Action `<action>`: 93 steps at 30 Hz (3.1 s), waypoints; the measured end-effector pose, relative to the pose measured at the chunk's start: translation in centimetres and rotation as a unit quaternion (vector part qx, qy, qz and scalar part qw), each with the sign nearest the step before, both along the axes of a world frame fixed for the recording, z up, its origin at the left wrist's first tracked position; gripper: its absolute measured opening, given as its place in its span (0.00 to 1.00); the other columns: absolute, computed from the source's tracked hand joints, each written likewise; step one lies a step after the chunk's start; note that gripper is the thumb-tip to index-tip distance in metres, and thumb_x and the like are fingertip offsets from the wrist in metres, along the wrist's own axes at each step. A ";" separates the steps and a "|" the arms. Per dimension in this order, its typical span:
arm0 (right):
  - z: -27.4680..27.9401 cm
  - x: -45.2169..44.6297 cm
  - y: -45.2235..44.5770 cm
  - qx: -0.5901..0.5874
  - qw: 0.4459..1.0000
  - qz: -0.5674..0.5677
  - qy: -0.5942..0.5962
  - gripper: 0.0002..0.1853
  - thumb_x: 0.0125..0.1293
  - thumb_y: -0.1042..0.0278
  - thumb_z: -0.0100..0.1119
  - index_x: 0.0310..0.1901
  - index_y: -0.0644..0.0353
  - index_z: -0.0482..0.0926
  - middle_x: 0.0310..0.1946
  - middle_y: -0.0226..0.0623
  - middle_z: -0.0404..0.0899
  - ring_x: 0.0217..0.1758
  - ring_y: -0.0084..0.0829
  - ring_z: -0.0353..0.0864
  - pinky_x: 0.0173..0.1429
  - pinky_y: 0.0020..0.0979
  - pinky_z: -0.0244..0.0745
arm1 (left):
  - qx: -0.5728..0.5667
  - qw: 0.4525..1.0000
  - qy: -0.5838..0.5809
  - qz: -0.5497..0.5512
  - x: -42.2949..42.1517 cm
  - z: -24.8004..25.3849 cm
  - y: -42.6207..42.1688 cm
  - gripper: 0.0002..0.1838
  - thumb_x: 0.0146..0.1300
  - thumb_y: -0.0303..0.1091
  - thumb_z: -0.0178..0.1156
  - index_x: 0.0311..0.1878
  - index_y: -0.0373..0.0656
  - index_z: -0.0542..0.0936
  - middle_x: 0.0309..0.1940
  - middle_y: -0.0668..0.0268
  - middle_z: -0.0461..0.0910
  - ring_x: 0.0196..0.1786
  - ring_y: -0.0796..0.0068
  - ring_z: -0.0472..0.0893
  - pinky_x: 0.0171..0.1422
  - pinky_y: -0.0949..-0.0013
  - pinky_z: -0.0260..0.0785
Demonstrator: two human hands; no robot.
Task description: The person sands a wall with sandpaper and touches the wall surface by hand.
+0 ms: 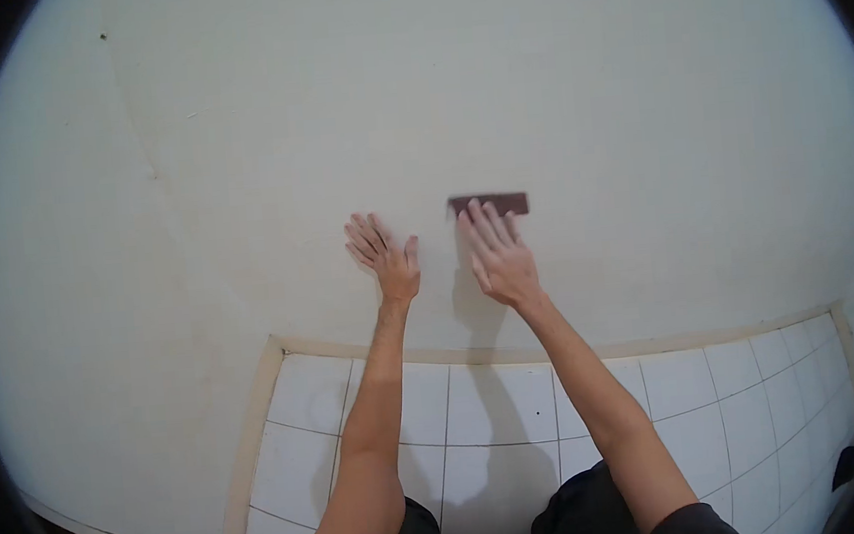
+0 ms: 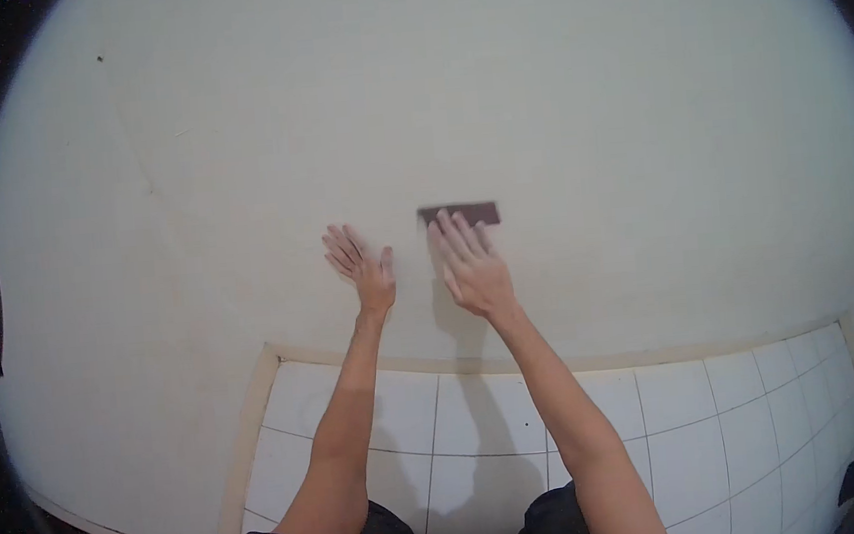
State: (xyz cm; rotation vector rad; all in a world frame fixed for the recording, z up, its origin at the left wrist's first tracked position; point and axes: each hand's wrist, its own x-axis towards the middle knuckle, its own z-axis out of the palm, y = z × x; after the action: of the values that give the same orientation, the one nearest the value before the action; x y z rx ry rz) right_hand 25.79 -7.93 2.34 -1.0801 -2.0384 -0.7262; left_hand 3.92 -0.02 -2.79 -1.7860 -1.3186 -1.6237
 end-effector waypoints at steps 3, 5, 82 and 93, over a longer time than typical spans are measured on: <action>-3.8 1.5 0.2 -0.048 0.995 0.045 -0.081 0.37 0.71 0.61 0.50 0.81 0.56 0.59 0.84 0.37 0.56 0.86 0.38 0.56 0.87 0.47 0.52 | -0.006 1.000 -0.002 -0.002 -0.2 0.2 -0.1 0.47 0.76 0.50 0.55 0.85 0.33 0.43 0.86 0.40 0.32 0.86 0.31 0.29 0.82 0.29 0.17; -4.7 3.2 0.2 -0.040 0.995 0.029 -0.089 0.38 0.69 0.63 0.52 0.81 0.54 0.60 0.84 0.35 0.57 0.85 0.34 0.58 0.87 0.45 0.52 | -0.012 1.000 0.000 -0.001 -0.2 0.2 -0.1 0.47 0.77 0.50 0.55 0.85 0.34 0.43 0.86 0.40 0.32 0.86 0.32 0.29 0.82 0.29 0.17; 0.0 0.7 1.2 0.044 0.996 -0.020 0.073 0.37 0.69 0.62 0.49 0.82 0.52 0.61 0.84 0.39 0.56 0.87 0.45 0.51 0.88 0.56 0.38 | -0.114 0.991 0.040 -0.061 -1.2 1.7 -1.3 0.79 0.51 0.68 0.77 0.85 0.38 0.30 0.82 0.35 0.14 0.81 0.30 0.11 0.74 0.21 0.07; -4.3 4.2 1.6 0.043 0.998 -0.038 -0.015 0.40 0.67 0.60 0.52 0.81 0.55 0.61 0.82 0.34 0.61 0.85 0.35 0.59 0.87 0.53 0.46 | -0.097 0.993 0.039 -0.057 -1.1 1.5 -1.1 0.79 0.51 0.68 0.77 0.85 0.39 0.30 0.82 0.36 0.15 0.81 0.29 0.12 0.74 0.22 0.07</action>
State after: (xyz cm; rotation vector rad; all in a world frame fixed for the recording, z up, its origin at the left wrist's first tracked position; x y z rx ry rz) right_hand 30.04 -6.32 -1.99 -1.1081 -1.9803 -0.8655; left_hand 2.86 -1.13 -1.30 -2.0520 -1.4022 -1.5098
